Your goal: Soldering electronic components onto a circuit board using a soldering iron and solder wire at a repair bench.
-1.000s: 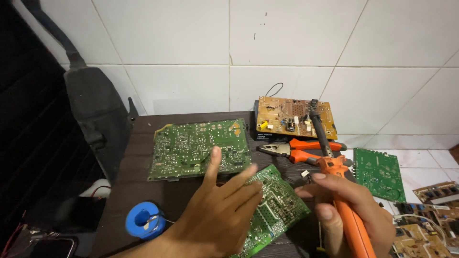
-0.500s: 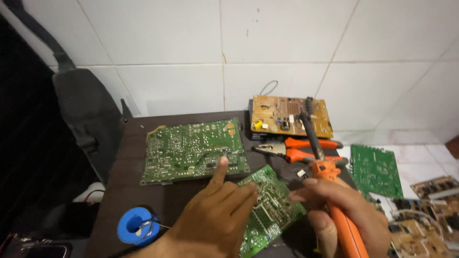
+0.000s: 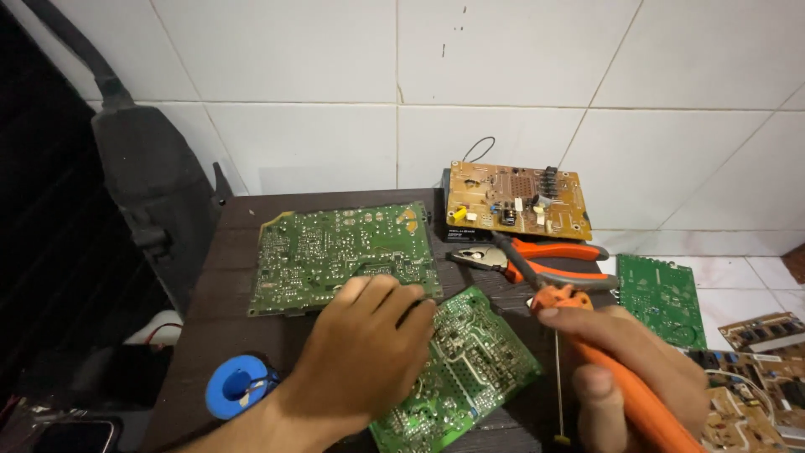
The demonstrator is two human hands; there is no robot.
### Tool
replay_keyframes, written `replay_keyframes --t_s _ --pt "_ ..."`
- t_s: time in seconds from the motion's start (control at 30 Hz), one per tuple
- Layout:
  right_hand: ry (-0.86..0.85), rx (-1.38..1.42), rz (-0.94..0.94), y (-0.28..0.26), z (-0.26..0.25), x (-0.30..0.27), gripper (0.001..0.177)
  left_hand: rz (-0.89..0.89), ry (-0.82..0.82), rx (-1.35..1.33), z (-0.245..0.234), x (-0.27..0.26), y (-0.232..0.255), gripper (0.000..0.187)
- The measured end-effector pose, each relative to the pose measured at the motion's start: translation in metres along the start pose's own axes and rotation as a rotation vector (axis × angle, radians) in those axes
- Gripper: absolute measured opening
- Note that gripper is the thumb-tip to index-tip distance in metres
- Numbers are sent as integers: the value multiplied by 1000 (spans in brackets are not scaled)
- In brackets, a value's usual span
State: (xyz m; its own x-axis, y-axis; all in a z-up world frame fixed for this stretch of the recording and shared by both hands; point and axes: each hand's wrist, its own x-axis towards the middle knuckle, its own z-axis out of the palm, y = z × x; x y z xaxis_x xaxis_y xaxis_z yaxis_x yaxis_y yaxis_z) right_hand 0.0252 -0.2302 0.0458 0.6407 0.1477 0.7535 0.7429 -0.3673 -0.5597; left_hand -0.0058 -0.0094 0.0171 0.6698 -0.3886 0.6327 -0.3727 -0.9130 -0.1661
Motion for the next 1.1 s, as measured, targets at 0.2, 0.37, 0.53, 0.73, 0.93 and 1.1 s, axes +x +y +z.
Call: replay_keyframes --t_s 0.2,0.37,0.53,0.73,0.93,1.1 --pt "-298 -48 25 4 -35 6 54 -28 -116 -59 3 -10 -2 14" --pt "-112 -139 26 -19 -18 1 65 38 -72 20 10 -15 -6 14" --pt "-166 89 -107 -22 -15 10 55 40 -93 3 13 -16 -7 13" --pt "-132 157 -105 -21 -11 8 52 -8 -153 -27 17 -17 -9 20" --pt "-107 191 -155 -29 -8 10 52 2 -99 -39 16 -15 -8 21" --pt "-43 200 -91 -31 -6 7 49 3 -81 113 14 -12 -2 9"
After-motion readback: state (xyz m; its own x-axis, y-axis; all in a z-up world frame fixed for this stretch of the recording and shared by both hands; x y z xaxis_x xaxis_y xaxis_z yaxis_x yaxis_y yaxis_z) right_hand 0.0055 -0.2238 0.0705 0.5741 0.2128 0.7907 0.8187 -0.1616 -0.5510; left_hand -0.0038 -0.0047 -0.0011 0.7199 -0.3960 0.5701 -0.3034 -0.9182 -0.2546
